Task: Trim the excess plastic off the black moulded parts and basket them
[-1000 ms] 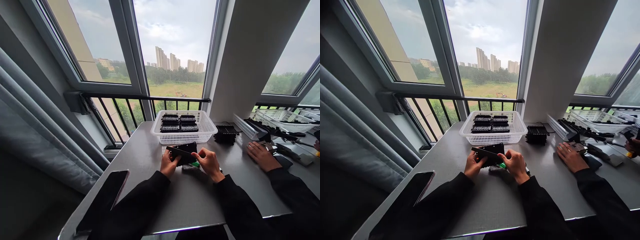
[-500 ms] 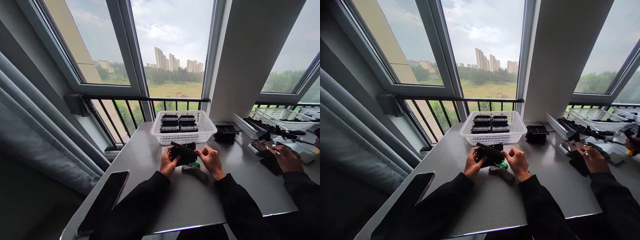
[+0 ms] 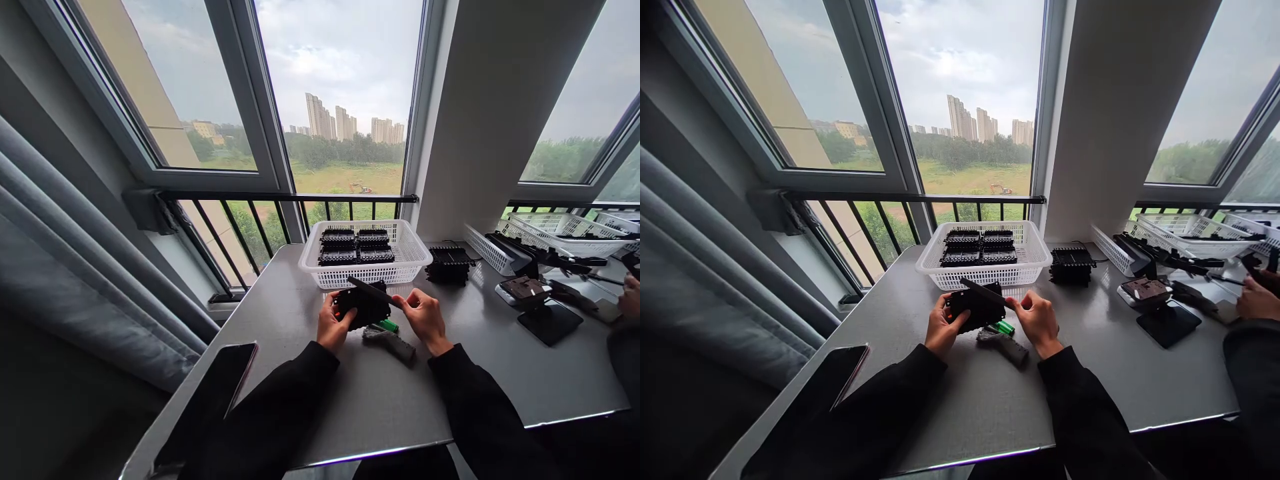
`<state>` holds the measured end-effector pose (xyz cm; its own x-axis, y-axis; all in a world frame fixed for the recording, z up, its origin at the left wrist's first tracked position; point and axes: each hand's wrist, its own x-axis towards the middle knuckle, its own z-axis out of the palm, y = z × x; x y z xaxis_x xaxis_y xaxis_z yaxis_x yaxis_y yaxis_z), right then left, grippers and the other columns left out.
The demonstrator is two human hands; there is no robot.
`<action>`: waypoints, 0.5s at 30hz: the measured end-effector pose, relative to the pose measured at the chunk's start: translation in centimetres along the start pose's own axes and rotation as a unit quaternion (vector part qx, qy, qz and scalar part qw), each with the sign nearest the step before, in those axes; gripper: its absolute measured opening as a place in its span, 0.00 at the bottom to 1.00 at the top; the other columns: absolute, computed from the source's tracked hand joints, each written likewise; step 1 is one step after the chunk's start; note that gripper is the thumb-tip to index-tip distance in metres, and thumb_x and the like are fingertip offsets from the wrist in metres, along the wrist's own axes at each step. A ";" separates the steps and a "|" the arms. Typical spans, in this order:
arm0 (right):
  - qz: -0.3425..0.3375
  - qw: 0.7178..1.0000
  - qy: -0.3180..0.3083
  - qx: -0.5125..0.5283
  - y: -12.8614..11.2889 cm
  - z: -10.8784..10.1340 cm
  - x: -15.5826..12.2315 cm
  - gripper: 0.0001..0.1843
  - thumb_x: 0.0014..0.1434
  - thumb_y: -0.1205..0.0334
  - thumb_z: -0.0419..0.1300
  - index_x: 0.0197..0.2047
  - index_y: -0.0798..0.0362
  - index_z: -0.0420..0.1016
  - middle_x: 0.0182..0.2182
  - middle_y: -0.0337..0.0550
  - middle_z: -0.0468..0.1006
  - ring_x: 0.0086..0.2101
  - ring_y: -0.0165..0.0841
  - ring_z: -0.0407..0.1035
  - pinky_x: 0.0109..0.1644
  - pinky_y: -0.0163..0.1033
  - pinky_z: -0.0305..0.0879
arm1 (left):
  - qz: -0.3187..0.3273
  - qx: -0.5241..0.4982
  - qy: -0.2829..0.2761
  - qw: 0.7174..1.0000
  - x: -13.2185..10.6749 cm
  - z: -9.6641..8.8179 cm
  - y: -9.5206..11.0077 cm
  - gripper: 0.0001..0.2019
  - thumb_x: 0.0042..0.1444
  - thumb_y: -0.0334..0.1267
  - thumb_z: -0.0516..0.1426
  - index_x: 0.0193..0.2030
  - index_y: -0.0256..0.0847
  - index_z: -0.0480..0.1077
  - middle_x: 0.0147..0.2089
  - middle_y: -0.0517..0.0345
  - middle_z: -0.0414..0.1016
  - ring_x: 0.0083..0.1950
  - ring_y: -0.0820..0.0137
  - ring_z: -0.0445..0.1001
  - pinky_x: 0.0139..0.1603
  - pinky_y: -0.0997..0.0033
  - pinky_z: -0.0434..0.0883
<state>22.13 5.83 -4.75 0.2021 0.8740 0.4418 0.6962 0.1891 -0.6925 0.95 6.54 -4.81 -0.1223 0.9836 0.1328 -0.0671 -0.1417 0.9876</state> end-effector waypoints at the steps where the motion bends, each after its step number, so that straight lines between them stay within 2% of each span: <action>1: 0.009 1.000 0.010 0.000 0.2 -0.1 0.1 0.30 0.54 0.31 0.56 0.20 0.50 0.62 0.17 0.37 0.69 0.20 0.30 0.62 0.26 0.35 0.52 | -0.003 0.002 0.001 1.000 0.0 0.0 0.1 0.23 0.41 0.38 0.64 0.45 0.41 0.64 0.31 0.59 0.75 0.32 0.64 0.78 0.32 0.67 0.75; 8: -0.022 0.999 -0.032 0.013 -0.4 0.6 -0.4 0.29 0.55 0.33 0.56 0.21 0.50 0.65 0.17 0.37 0.70 0.20 0.31 0.63 0.26 0.36 0.53 | 0.007 -0.001 -0.007 1.000 0.1 0.0 -0.3 0.24 0.40 0.38 0.65 0.45 0.40 0.64 0.31 0.59 0.75 0.32 0.66 0.76 0.33 0.68 0.75; 15: 0.027 0.999 0.037 0.022 0.2 -0.4 0.2 0.31 0.54 0.31 0.55 0.20 0.50 0.60 0.17 0.37 0.68 0.20 0.30 0.61 0.26 0.35 0.53 | 0.009 -0.003 0.009 1.000 0.1 -0.1 -0.1 0.24 0.40 0.39 0.65 0.44 0.41 0.64 0.30 0.59 0.75 0.31 0.66 0.76 0.33 0.68 0.75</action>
<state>22.60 5.93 -4.61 0.2893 0.8486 0.4430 0.6530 0.1634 -0.7395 0.83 6.69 -4.88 -0.1422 0.9785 0.1493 -0.0712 -0.1605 0.9845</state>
